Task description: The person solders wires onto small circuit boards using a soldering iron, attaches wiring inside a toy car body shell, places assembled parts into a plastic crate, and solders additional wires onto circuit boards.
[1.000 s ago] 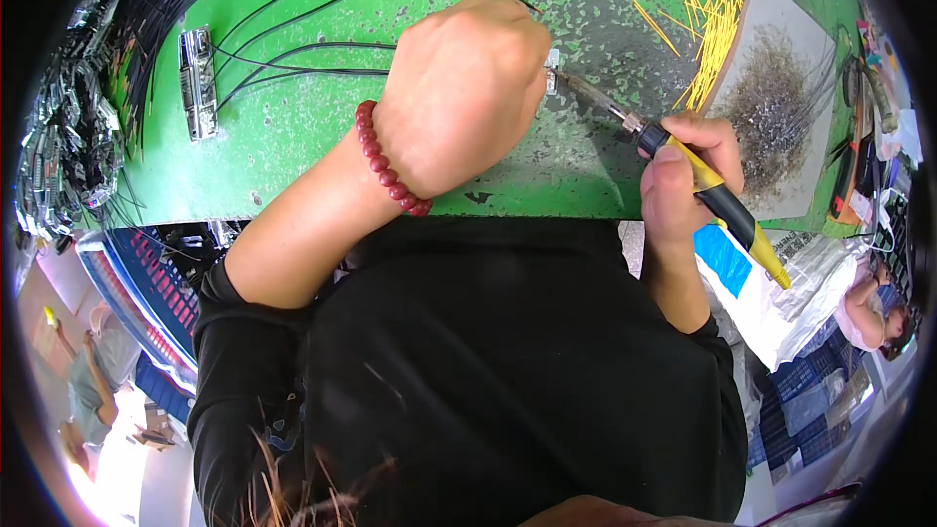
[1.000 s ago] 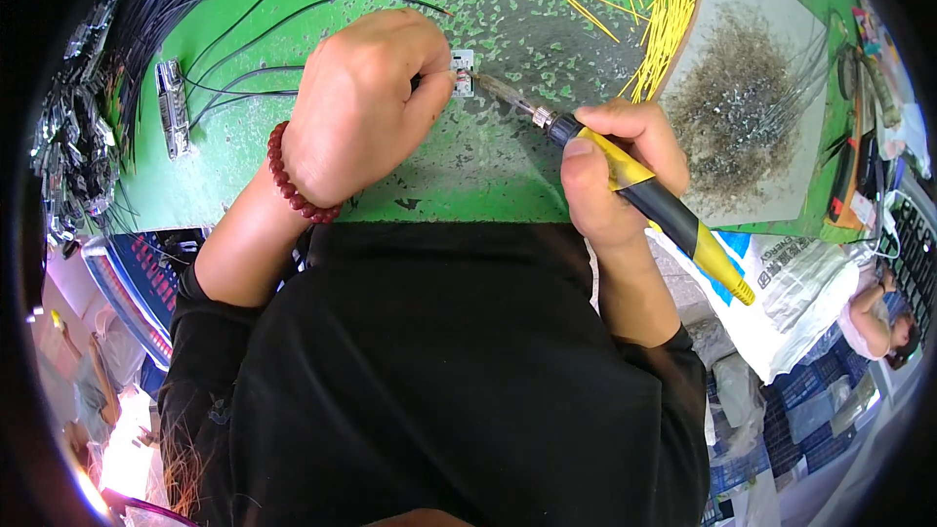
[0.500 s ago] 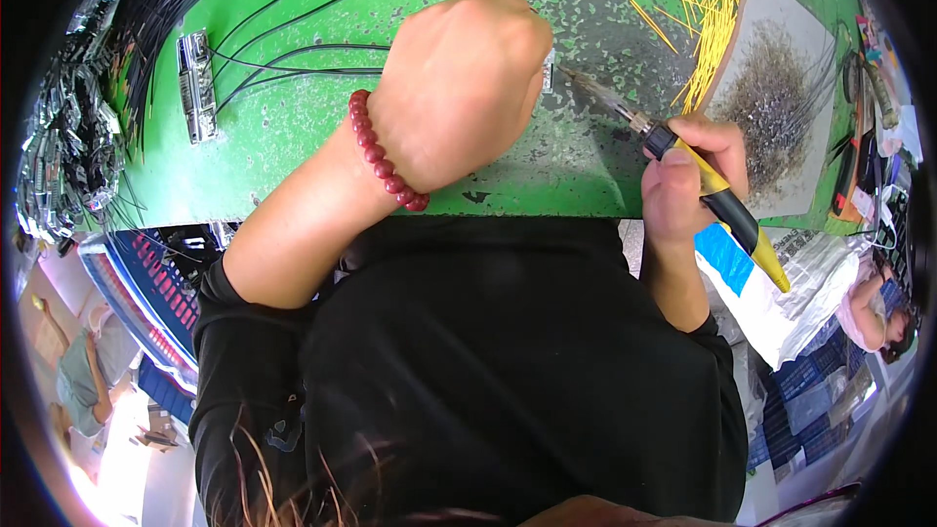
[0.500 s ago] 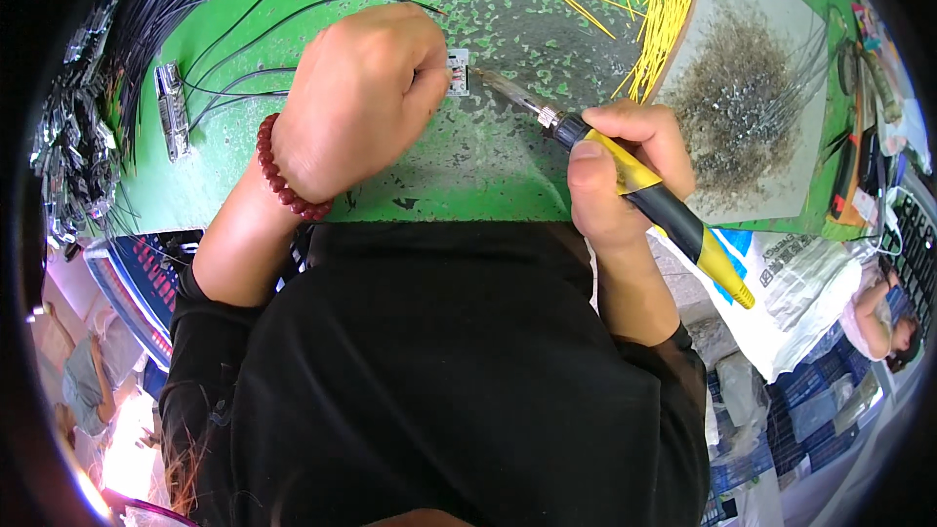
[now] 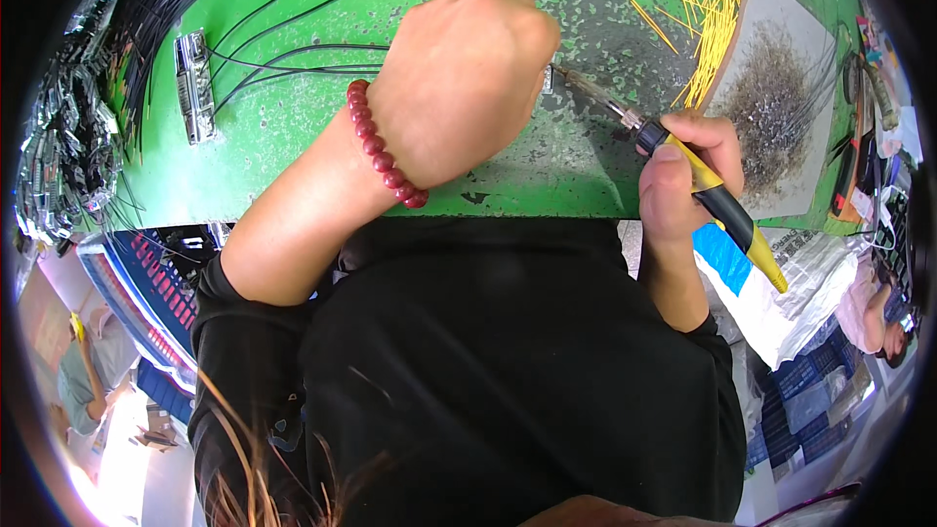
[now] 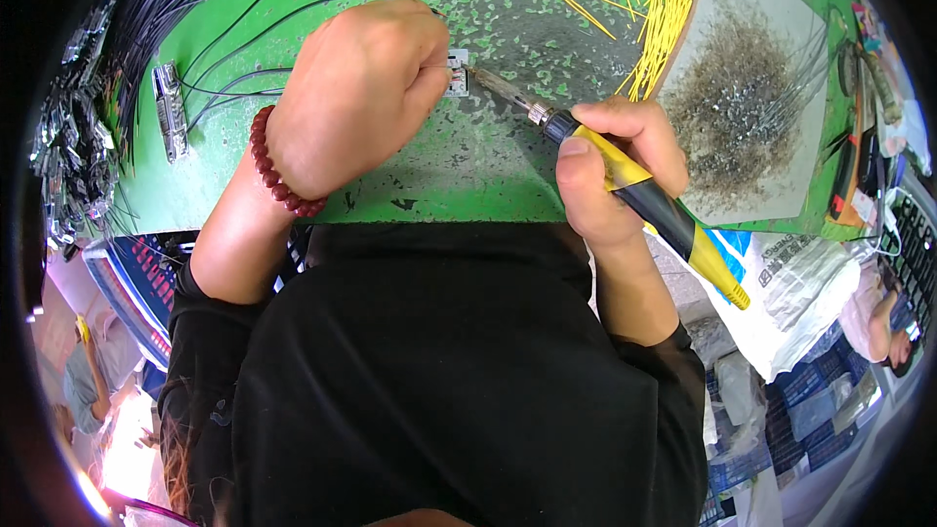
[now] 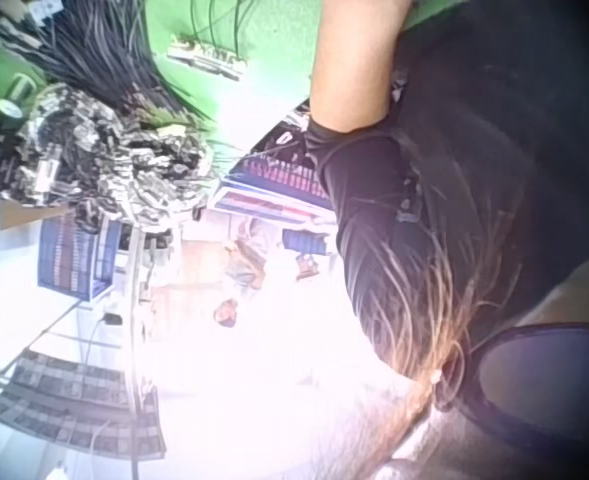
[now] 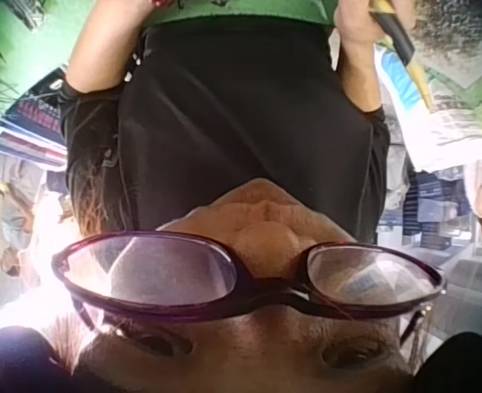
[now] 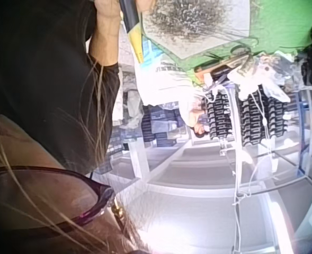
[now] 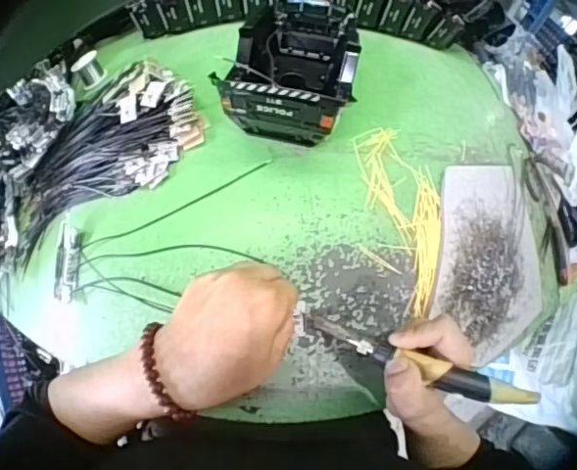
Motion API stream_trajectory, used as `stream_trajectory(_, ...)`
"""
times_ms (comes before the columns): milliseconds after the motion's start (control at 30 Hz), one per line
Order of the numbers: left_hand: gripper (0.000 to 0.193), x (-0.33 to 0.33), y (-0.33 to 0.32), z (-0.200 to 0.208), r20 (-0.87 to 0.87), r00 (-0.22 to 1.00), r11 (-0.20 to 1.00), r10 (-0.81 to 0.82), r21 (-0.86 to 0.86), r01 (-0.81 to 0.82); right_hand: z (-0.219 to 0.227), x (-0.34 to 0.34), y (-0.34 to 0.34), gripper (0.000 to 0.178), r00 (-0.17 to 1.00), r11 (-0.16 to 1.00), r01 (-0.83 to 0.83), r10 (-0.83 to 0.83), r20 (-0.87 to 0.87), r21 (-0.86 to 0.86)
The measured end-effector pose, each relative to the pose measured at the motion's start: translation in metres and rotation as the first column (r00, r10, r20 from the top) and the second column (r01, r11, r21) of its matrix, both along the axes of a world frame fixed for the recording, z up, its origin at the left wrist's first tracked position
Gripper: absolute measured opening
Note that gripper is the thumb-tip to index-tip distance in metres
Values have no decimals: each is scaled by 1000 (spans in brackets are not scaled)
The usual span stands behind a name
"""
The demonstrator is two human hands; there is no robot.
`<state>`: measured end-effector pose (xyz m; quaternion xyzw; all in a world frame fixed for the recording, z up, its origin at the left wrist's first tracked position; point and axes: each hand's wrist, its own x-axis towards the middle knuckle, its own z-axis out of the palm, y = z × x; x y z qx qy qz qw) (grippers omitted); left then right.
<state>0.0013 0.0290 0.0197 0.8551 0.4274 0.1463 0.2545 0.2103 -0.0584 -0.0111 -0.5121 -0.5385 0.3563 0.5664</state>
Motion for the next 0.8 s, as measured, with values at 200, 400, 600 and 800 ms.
stream_trajectory(200, 12, 0, 0, 0, 2, 1000, 1000, -2, 14, 2, 3, -2, 1, 18, 1000, 999, 1, -1, 4, -44)
stream_trajectory(400, 11, 0, 0, -1, 6, 1000, 1000, -3, 19, 3, -8, 5, -2, 26, 998, 993, 47, -43, -42, 108)
stream_trajectory(600, 10, 1, 1, 0, -2, 1000, 1000, 2, 12, -2, -4, 4, 2, 26, 998, 985, 58, -56, -16, 162)
stream_trajectory(800, 8, -4, -2, 3, 87, 996, 999, -15, 37, 12, 0, 1, -4, 31, 992, 991, 58, -43, -121, 123)
